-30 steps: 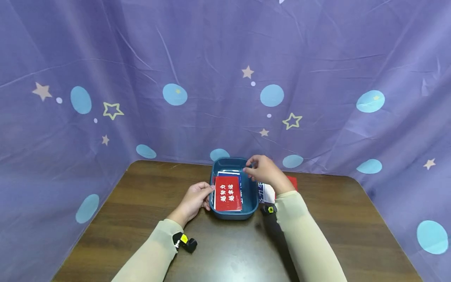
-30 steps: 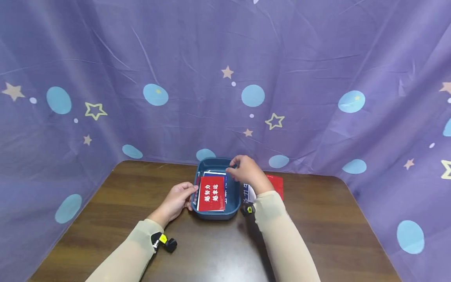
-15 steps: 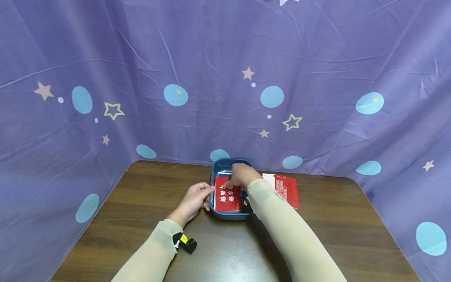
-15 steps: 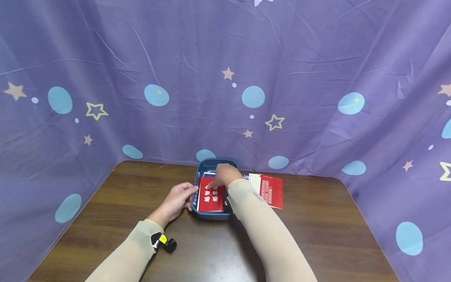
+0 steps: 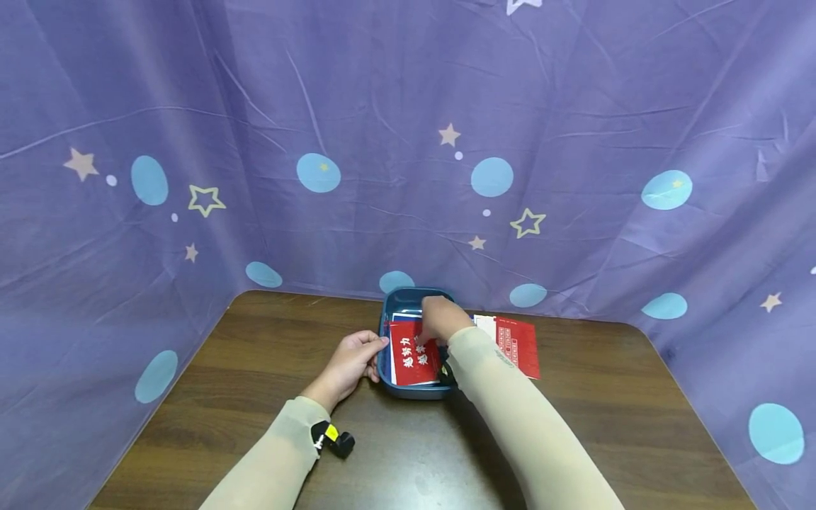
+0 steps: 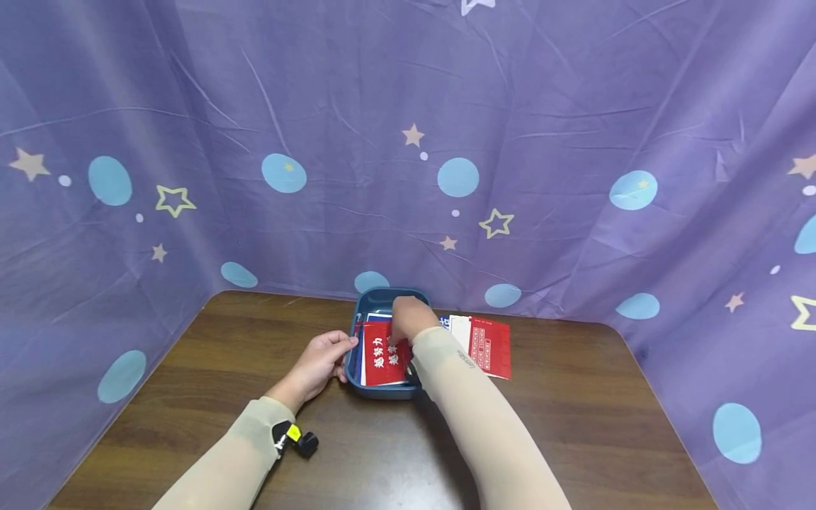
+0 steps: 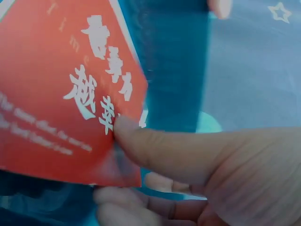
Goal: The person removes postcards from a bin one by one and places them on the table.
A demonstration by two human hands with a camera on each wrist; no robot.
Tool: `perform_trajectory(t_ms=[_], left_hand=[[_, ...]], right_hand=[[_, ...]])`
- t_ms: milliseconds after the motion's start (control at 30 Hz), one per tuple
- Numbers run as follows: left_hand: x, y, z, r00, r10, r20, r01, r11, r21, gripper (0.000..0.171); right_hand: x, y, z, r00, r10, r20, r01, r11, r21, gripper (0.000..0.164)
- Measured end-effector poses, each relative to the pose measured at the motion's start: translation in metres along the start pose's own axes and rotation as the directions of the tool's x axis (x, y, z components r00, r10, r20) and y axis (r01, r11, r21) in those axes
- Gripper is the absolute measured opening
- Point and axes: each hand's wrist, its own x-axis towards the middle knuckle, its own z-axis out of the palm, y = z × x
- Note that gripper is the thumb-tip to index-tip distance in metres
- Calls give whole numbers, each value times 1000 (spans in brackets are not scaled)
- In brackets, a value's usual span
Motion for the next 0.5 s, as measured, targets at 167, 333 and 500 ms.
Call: perform_trajectory(t_ms=[167, 333, 500], left_hand=[[0, 0, 0, 1000, -3, -6, 3, 1000, 1, 37], [1, 1, 1, 1000, 0, -12, 0, 1000, 5, 35], [0, 1, 2, 1000, -3, -17, 3, 1000, 7, 30]], right_hand=[[-3, 5, -15, 998, -30, -55, 35, 996, 82, 46], [-12, 20, -29, 991, -60, -122, 93, 952, 291, 46], [-26, 42, -38, 970, -87, -227, 183, 879, 441, 20]])
